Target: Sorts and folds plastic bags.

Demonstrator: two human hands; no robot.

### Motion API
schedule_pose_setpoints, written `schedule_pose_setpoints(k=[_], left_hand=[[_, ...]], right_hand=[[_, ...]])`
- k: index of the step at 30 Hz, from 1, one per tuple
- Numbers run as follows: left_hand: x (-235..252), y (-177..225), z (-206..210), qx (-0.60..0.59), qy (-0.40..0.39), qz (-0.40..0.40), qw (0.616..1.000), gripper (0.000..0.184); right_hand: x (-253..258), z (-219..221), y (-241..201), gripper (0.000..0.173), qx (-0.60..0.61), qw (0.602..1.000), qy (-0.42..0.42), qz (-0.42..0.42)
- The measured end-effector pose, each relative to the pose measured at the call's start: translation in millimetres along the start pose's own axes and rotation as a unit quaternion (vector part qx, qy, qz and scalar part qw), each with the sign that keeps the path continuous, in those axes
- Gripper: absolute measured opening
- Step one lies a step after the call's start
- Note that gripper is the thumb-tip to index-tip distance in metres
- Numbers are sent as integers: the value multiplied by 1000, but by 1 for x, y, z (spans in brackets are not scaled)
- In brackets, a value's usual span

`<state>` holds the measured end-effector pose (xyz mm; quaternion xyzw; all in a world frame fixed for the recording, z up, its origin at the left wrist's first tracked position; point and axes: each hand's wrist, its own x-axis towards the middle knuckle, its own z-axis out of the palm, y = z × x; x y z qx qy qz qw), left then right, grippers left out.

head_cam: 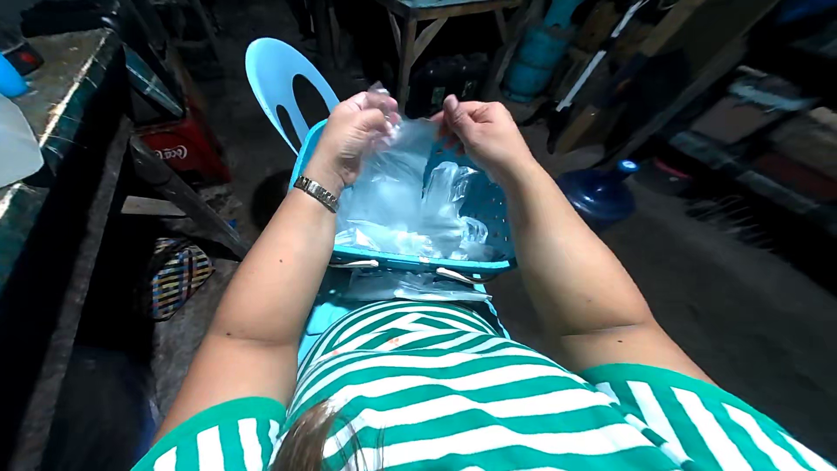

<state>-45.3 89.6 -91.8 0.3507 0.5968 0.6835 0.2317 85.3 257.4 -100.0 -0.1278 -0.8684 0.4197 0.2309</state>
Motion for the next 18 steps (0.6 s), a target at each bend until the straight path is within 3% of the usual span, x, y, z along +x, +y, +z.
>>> schedule_pose_setpoints(k=[2,7,10,13,15,18], left_hand=[[0,-3,2,36,-25,27,999,26],[-1,-5,2,37,-17,61,997,8],[-1,-6,5,38,-6,72,997,3],[-3,-5,1,47,-66,79,994,4],[-7,-2,-2,60,-127,54,989,4],[-7,-1,-2,60,-170,34,983,11]], right_hand=[[-3,7,-7,41,115,992,-50,-13],[0,12,1,13,64,997,3,-53],[0,12,-1,15,97,994,2,-49],[0,14,-2,16,175,983,24,-48],[1,11,-5,13,274,960,46,-24],[1,8,-8,25,463,885,32,17]])
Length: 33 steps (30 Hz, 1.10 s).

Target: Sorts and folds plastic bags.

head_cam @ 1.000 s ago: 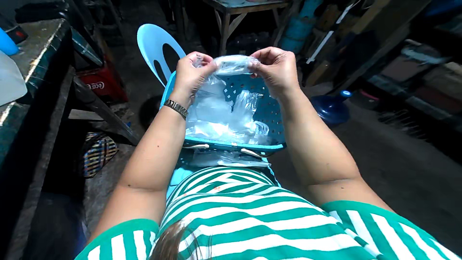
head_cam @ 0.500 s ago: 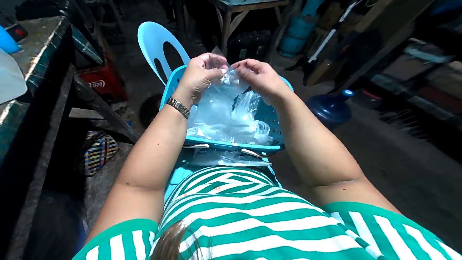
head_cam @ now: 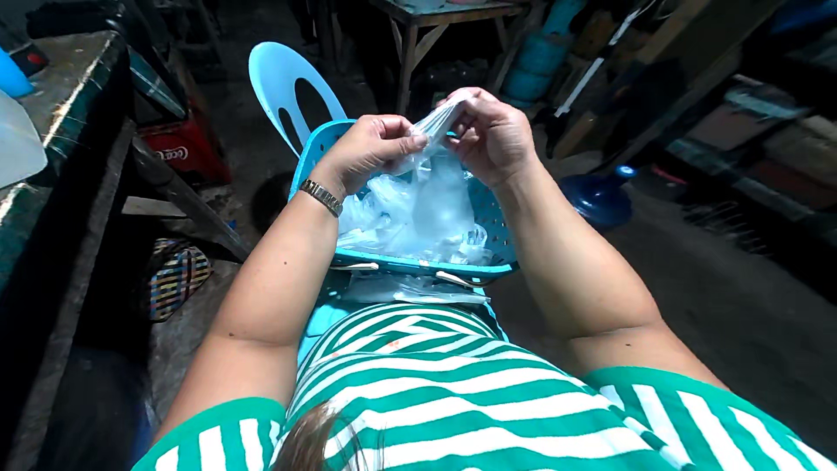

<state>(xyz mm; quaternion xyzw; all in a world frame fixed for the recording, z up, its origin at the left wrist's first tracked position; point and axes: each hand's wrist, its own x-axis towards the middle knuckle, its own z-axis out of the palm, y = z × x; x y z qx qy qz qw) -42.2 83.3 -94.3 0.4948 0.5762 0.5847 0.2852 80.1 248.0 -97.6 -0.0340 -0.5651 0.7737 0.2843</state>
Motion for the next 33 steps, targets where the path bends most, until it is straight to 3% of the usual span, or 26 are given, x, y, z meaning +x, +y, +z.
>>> schedule_pose_setpoints(k=[2,4,6,8,11,14,16,17,19,20,21,25,26,28,30,33], left_hand=[[2,-1,0,-48,18,19,999,16],[4,-1,-1,-130,50,38,989,20],[8,-4,-4,-213,44,38,975,23],[10,-9,-7,-240,8,22,970,26],[1,-2,-6,-275,-32,-31,960,46],[-6,1,-6,-149,-63,-13,987,32],[-5,3,-2,-107,-39,6,993,28],[-4,3,-1,-129,-18,13,991,27],[0,3,0,-206,18,8,978,27],[2,2,0,-233,31,-5,972,27],[4,0,0,-245,32,-18,969,31],[-2,3,-4,-187,-14,-54,981,44],[-5,2,-6,-164,-52,-39,984,37],[-6,-3,-11,-142,-124,8,982,5],[-6,-8,-14,-162,-180,55,969,30],[-5,-10,-14,-184,-188,105,959,45]], right_hand=[[-1,0,0,33,35,999,-22,32],[-2,1,1,37,-38,996,-63,48],[-5,-2,1,27,-121,979,-157,51],[-6,-6,1,13,-114,965,-228,53],[-7,-8,2,16,-15,982,-181,47],[-8,-5,-2,30,62,987,-133,71],[-10,0,-2,38,0,987,-133,86],[-10,-1,-1,38,-41,983,-156,91],[-12,-3,2,22,-100,969,-215,72],[-12,-5,3,10,-94,962,-246,69],[-11,-7,3,11,-79,959,-264,65],[-6,-12,4,16,26,980,-193,47],[-6,-10,3,21,41,984,-169,48],[-6,-7,2,26,50,984,-162,52],[-5,-7,4,27,35,983,-170,53],[-8,-4,2,30,-45,978,-182,94]])
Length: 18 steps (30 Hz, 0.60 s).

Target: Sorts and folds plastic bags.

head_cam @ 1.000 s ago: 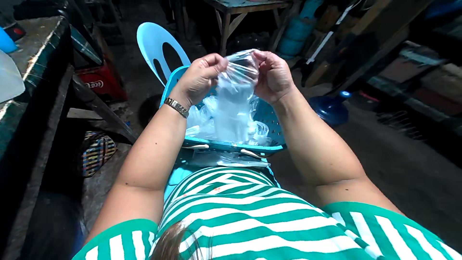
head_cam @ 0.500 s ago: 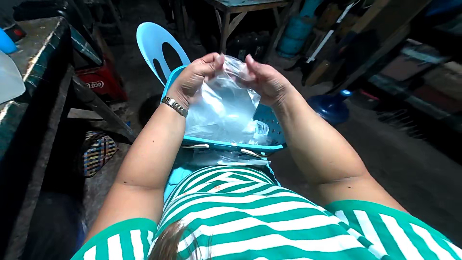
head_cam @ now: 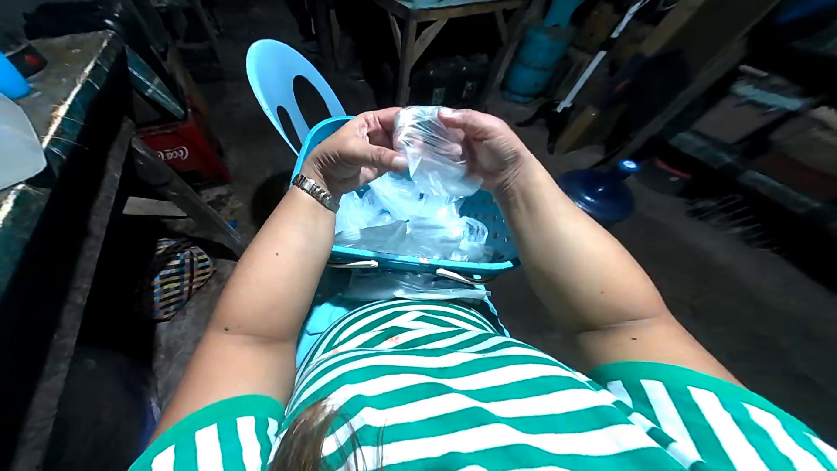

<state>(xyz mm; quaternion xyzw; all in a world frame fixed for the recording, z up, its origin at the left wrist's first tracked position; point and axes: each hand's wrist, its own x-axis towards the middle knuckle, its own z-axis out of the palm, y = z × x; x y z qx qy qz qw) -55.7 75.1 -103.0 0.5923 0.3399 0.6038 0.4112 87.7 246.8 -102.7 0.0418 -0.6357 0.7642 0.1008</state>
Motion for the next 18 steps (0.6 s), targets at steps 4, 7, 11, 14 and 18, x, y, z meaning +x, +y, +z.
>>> schedule_pose_setpoints(k=[4,7,11,14,18], left_hand=[[4,3,3,61,115,-34,991,39],[14,5,6,144,300,-67,940,47],[21,3,2,205,389,-67,895,21],[18,4,3,211,387,-105,891,14],[16,1,-1,382,298,-245,839,16]], right_hand=[[-4,-2,1,15,-93,986,-135,-11],[-4,-8,-2,21,-125,987,-97,-28],[5,-8,-6,21,-157,976,147,-45],[5,-15,-10,37,-174,960,214,-57],[7,-29,-7,19,-397,887,236,17]])
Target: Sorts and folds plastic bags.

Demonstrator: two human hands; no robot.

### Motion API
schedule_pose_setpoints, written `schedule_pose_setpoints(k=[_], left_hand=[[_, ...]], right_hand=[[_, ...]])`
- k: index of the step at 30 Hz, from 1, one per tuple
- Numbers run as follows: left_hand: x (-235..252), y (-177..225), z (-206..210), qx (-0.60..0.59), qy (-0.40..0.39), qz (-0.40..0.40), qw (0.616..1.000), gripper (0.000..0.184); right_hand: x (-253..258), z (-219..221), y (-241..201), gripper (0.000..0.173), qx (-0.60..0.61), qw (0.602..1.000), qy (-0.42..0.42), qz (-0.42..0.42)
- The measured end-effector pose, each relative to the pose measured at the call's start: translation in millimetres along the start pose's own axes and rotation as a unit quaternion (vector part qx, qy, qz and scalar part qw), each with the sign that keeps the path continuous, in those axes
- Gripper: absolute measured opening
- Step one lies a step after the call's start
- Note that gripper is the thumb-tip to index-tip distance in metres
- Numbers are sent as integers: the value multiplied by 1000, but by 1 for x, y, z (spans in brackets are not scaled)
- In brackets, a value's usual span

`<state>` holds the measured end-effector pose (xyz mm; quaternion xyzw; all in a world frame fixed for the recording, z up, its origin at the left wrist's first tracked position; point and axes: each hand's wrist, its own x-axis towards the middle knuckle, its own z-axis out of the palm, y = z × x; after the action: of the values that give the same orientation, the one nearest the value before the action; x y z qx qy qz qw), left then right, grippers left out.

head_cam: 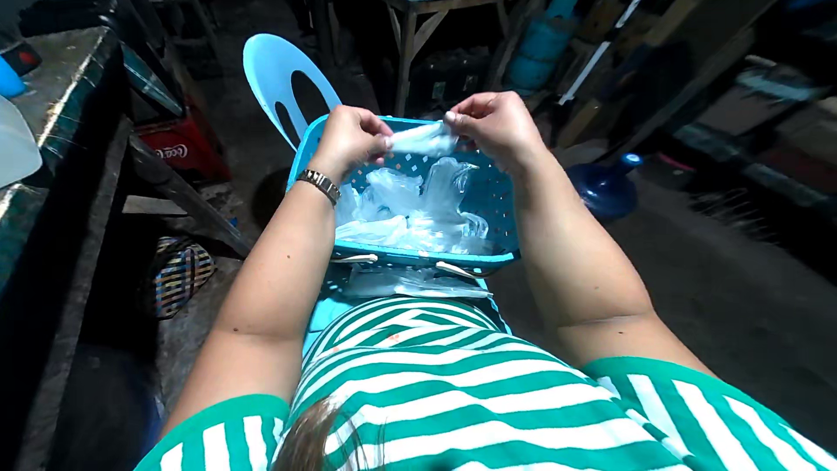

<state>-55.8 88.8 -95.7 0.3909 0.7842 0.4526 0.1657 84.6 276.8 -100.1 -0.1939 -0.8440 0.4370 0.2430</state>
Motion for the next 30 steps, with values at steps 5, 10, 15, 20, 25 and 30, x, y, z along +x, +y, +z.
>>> schedule_pose_setpoints(k=[5,10,15,20,25,30], left_hand=[[6,-4,3,302,-111,-31,946,40],[10,-4,-2,249,-34,-9,968,46],[10,-2,-5,188,6,16,982,61],[12,1,0,167,39,36,984,59],[13,2,0,163,45,35,985,56],[11,2,0,166,47,33,984,53]], right_hand=[[-7,7,-9,19,-53,995,-66,-53],[-57,16,-52,13,-101,903,-312,-279],[-150,32,-56,27,-400,796,-350,-289],[-176,49,-35,20,-521,759,-374,-114],[-183,50,-13,20,-536,783,-259,-179],[-184,45,-9,15,-518,786,-207,-266]])
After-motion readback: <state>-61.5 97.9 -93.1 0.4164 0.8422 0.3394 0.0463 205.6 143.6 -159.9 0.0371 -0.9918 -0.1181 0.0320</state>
